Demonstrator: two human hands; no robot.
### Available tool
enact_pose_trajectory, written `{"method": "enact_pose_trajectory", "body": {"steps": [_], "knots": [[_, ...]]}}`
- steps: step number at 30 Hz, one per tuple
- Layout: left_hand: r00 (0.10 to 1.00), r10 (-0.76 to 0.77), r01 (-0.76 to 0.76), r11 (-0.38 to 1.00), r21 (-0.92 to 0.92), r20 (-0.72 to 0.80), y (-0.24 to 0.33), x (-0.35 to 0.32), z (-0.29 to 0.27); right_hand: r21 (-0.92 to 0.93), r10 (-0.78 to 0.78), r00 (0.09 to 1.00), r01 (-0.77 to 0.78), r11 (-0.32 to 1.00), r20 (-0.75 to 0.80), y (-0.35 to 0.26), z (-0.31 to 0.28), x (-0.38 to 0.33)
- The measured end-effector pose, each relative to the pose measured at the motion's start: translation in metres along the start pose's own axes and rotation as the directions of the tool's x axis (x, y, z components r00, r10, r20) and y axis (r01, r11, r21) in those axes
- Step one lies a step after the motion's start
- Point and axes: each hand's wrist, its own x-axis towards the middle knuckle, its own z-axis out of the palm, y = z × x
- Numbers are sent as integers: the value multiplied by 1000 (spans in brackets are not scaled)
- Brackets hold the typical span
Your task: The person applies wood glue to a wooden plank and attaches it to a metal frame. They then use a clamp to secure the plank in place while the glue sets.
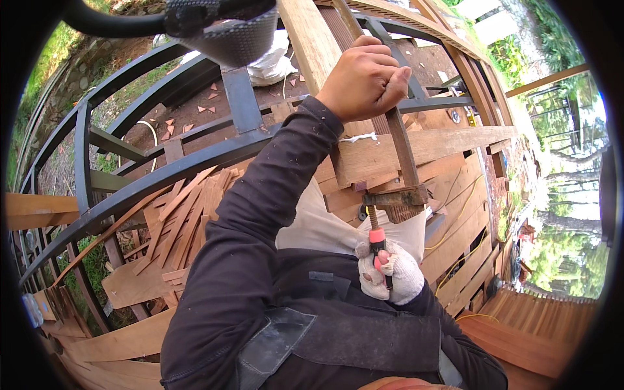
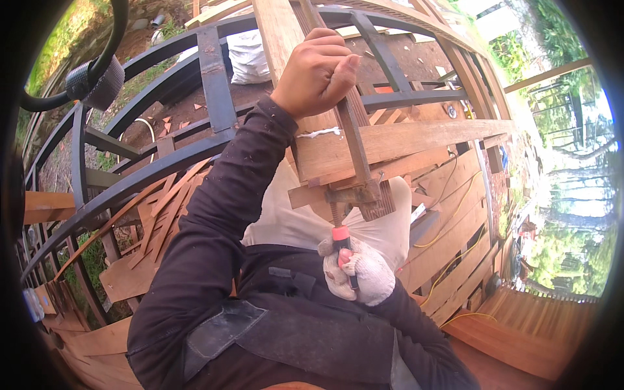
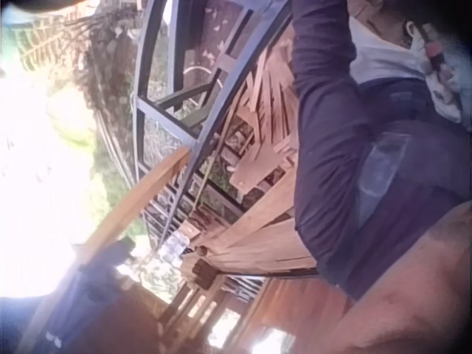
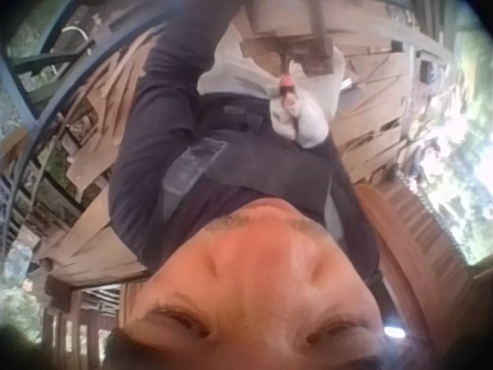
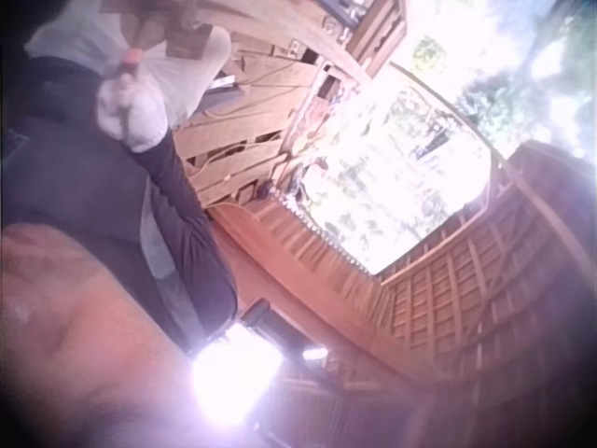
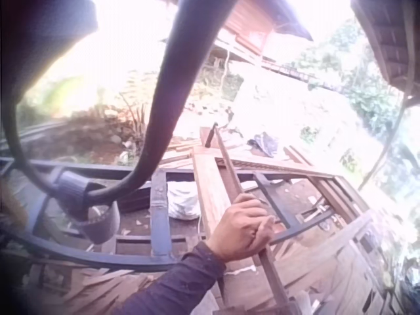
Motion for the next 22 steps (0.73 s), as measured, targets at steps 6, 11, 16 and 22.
{"method": "enact_pose_trajectory", "body": {"steps": [6,11,16,22], "knots": [[1000,-12,12,1000,-10,1,2,1,-1,-470,-143,943,-15,883,-299,0,20,-7],[1000,-5,5,1000,-17,0,1,1,1,0,-33,999,33,999,19,5,-12,2],[1000,4,-4,1000,-14,-1,0,2,0,277,-25,964,-51,960,265,15,-24,13],[1000,7,-7,1000,-6,5,1,3,1,-435,-132,975,42,899,-177,-2,10,-5]]}}
